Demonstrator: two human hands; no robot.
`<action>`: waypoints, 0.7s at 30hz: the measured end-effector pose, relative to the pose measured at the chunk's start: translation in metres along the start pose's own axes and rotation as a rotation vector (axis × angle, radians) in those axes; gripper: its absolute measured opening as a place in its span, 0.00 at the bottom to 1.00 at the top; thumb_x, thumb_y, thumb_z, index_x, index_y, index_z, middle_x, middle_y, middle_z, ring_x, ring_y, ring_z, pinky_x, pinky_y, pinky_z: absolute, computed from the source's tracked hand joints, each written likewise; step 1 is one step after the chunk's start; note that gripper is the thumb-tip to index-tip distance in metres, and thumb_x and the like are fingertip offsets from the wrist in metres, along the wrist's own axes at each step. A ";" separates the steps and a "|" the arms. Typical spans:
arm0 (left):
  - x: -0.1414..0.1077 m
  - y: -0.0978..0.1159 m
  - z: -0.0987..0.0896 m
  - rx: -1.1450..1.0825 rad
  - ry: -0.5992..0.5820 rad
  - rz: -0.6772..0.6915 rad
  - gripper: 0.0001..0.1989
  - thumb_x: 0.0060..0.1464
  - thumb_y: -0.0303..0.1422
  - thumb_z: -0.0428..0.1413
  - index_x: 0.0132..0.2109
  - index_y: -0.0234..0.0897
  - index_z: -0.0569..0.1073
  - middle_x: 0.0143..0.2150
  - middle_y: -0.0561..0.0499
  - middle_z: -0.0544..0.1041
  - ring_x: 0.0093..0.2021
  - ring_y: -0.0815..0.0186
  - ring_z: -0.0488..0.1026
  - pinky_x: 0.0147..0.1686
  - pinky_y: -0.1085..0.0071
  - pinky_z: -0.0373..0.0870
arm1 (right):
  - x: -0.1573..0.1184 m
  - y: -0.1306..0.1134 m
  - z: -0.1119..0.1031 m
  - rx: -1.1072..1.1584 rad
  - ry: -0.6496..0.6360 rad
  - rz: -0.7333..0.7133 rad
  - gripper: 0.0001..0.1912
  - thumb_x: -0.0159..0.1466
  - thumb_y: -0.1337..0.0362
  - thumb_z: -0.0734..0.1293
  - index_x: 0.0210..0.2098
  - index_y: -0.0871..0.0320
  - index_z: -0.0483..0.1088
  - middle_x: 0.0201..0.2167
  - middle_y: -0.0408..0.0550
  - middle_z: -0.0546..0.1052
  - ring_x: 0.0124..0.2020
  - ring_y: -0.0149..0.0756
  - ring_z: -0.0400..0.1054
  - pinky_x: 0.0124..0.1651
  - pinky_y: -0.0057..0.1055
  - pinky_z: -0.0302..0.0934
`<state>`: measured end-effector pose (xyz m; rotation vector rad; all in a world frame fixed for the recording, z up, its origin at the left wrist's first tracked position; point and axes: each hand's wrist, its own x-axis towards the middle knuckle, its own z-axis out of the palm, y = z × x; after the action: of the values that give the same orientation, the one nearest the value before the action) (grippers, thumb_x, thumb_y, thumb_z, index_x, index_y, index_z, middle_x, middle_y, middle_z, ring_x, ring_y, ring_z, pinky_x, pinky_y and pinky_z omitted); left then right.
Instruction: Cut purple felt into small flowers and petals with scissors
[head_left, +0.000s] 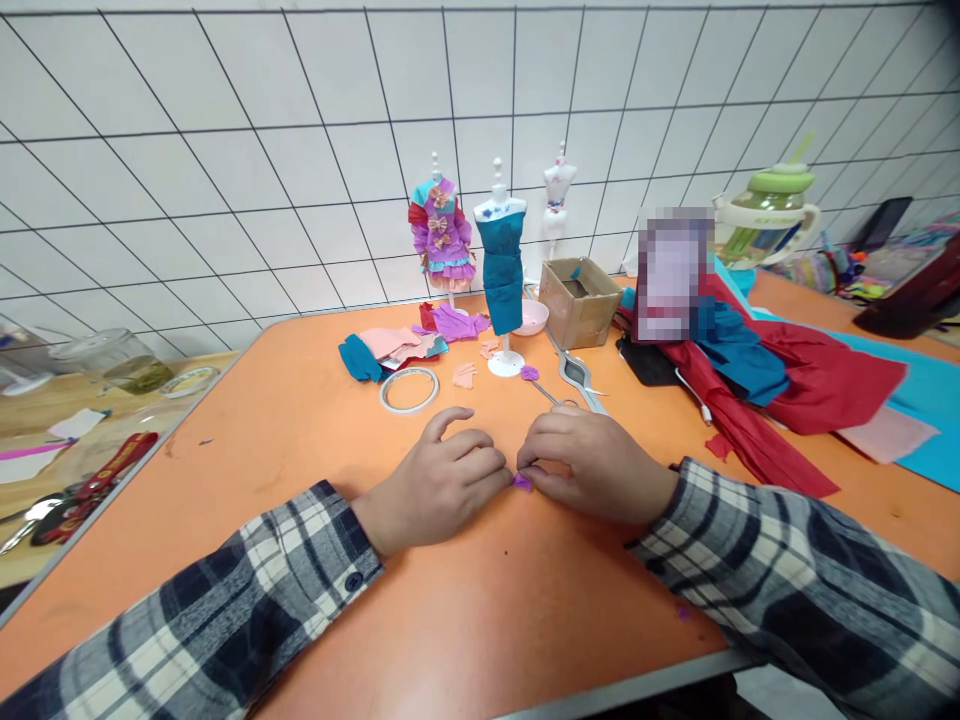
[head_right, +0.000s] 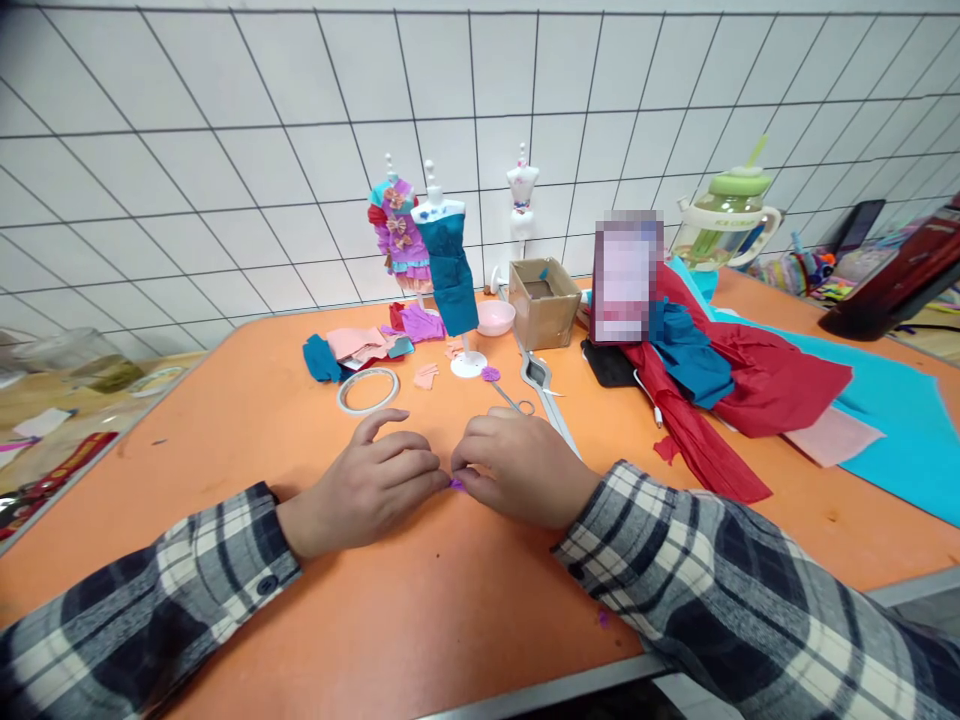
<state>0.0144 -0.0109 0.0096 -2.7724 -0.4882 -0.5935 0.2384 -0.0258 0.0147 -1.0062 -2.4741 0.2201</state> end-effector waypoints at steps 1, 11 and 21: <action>0.000 0.000 0.001 0.006 0.001 -0.012 0.10 0.62 0.24 0.49 0.37 0.40 0.73 0.31 0.56 0.76 0.38 0.68 0.72 0.58 0.56 0.53 | -0.001 -0.001 0.000 -0.056 0.007 -0.022 0.08 0.64 0.65 0.63 0.33 0.57 0.74 0.31 0.46 0.75 0.35 0.35 0.65 0.39 0.32 0.54; 0.007 0.007 0.005 -0.250 0.028 -0.330 0.06 0.56 0.29 0.53 0.32 0.36 0.73 0.31 0.49 0.74 0.36 0.63 0.69 0.43 0.62 0.64 | -0.004 -0.012 0.004 -0.429 0.087 -0.212 0.09 0.66 0.67 0.61 0.29 0.58 0.68 0.28 0.46 0.69 0.31 0.36 0.57 0.31 0.33 0.47; 0.013 0.009 0.007 -1.253 0.150 -0.976 0.09 0.54 0.36 0.58 0.32 0.34 0.74 0.31 0.51 0.74 0.34 0.67 0.69 0.37 0.70 0.65 | -0.003 -0.019 0.008 -0.219 0.324 -0.026 0.08 0.64 0.68 0.62 0.29 0.58 0.70 0.27 0.44 0.71 0.28 0.30 0.61 0.29 0.29 0.51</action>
<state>0.0312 -0.0132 0.0077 -3.2549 -2.0504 -1.7885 0.2250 -0.0411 0.0121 -1.0059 -2.2437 -0.2119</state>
